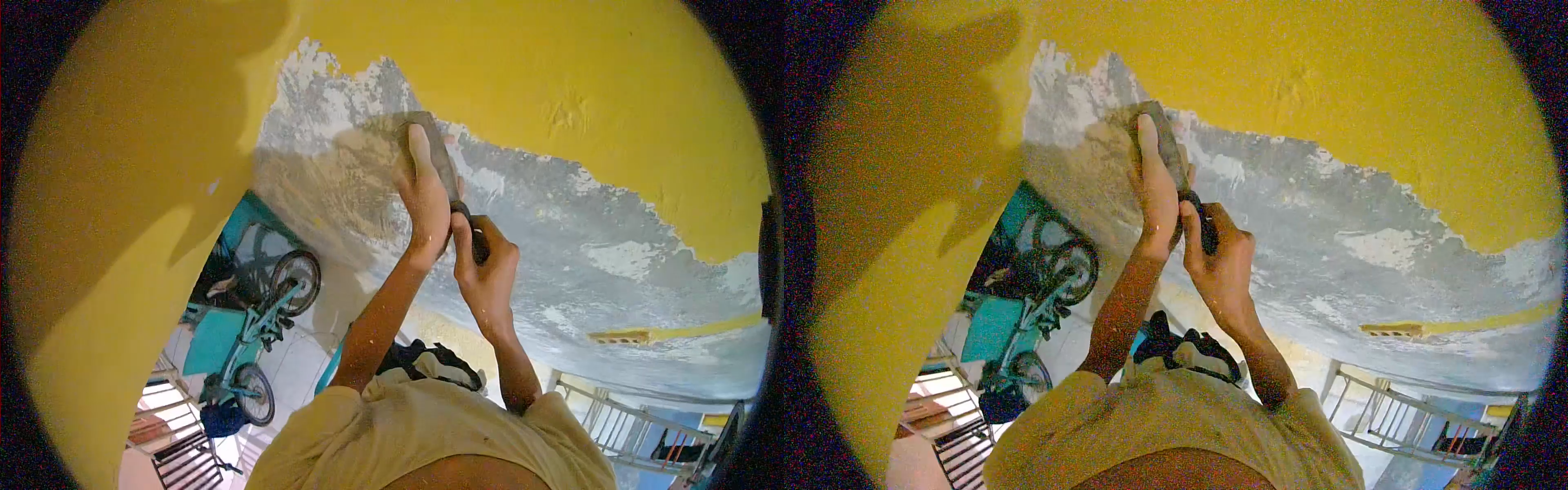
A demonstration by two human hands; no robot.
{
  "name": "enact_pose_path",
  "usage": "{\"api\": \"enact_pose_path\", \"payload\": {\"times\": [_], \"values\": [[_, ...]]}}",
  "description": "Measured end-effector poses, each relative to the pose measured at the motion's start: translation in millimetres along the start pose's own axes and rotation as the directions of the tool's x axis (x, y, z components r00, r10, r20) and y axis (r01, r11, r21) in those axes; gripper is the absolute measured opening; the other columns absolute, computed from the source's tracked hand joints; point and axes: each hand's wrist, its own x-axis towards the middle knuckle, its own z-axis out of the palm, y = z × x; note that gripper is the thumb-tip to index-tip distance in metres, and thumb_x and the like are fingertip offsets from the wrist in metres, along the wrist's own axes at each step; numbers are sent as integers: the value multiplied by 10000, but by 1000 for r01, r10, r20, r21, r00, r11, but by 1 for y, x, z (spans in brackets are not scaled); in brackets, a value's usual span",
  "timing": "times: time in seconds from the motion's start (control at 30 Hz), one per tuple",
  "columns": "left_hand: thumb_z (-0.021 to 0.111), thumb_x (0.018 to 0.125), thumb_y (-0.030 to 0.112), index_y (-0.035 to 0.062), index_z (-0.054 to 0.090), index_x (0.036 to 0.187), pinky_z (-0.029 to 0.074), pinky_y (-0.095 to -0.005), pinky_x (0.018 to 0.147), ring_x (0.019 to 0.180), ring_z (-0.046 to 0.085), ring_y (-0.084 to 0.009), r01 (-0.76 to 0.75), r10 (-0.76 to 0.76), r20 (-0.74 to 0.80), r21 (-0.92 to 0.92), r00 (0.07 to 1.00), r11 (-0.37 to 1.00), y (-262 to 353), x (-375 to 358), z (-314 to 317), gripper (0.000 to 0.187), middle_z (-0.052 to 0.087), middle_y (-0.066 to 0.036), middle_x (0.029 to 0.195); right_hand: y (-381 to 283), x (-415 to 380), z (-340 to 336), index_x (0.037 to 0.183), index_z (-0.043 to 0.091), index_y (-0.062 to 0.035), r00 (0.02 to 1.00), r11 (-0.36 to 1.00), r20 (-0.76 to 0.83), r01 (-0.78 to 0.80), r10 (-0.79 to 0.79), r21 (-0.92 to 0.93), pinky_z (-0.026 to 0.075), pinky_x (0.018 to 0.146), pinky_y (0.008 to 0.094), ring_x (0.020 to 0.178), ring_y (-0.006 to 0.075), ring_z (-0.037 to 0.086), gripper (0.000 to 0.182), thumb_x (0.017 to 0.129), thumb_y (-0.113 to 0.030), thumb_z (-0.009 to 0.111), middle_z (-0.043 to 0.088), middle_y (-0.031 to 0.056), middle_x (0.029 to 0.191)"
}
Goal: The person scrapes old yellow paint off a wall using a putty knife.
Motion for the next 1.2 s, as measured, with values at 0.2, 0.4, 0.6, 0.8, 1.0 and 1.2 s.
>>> {"api": "enact_pose_path", "payload": {"times": [0.2, 0.4, 0.6, 0.8, 1.0, 1.2], "values": [[400, 936, 484, 50, 569, 960, 399, -243, 435, 504, 462, -103, -129, 123, 56, 120, 991, 984, -7, -1, -1, 466, 520, -20, 695, 0, 2, 0, 803, 602, 17, 998, 997, -50, -22, 25, 75, 385, 433, 310, 420, 171, 497, 226, 883, -194, 594, 572, 153, 560], [419, 935, 469, 51, 563, 928, 378, -252, 449, 529, 466, -107, -138, 136, 24, 73, 990, 988, -27, -1, -5, 443, 520, -17, 688, 2, -2, -5, 801, 601, 10, 999, 998, -54, 0, 4, 68, 401, 439, 302, 424, 173, 514, 210, 881, -184, 593, 567, 161, 554], [428, 921, 501, 40, 567, 974, 395, -263, 467, 556, 475, -113, -69, 67, 27, 77, 997, 995, 10, 15, -3, 484, 538, -37, 742, -16, 23, 2, 828, 602, 4, 995, 995, -10, 98, -97, 29, 412, 425, 326, 405, 216, 533, 215, 892, -200, 579, 551, 167, 538], [423, 921, 510, 44, 551, 966, 393, -260, 485, 567, 458, -118, -164, 170, -34, 134, 985, 977, -22, 20, -9, 485, 515, -35, 787, 4, 1, 6, 801, 591, 37, 997, 999, -78, 1, 3, 54, 294, 421, 283, 469, 88, 328, 254, 899, -197, 578, 415, 110, 491], [412, 926, 513, 45, 590, 906, 383, -255, 462, 519, 440, -94, -62, 62, -44, 4, 997, 998, -1, -5, 3, 501, 472, 6, 660, -1, 2, -1, 797, 580, -26, 987, 984, -75, 129, -139, -125, 429, 435, 356, 436, 298, 563, 201, 883, -207, 593, 565, 173, 562], [430, 921, 505, 54, 596, 965, 391, -246, 433, 516, 465, -94, 16, -16, 7, -123, 1000, 992, -4, 11, 5, 482, 584, -39, 817, -9, 13, 1, 828, 573, -29, 982, 983, -97, 152, -162, -103, 419, 436, 330, 410, 219, 539, 181, 890, -198, 590, 549, 149, 540]]}}
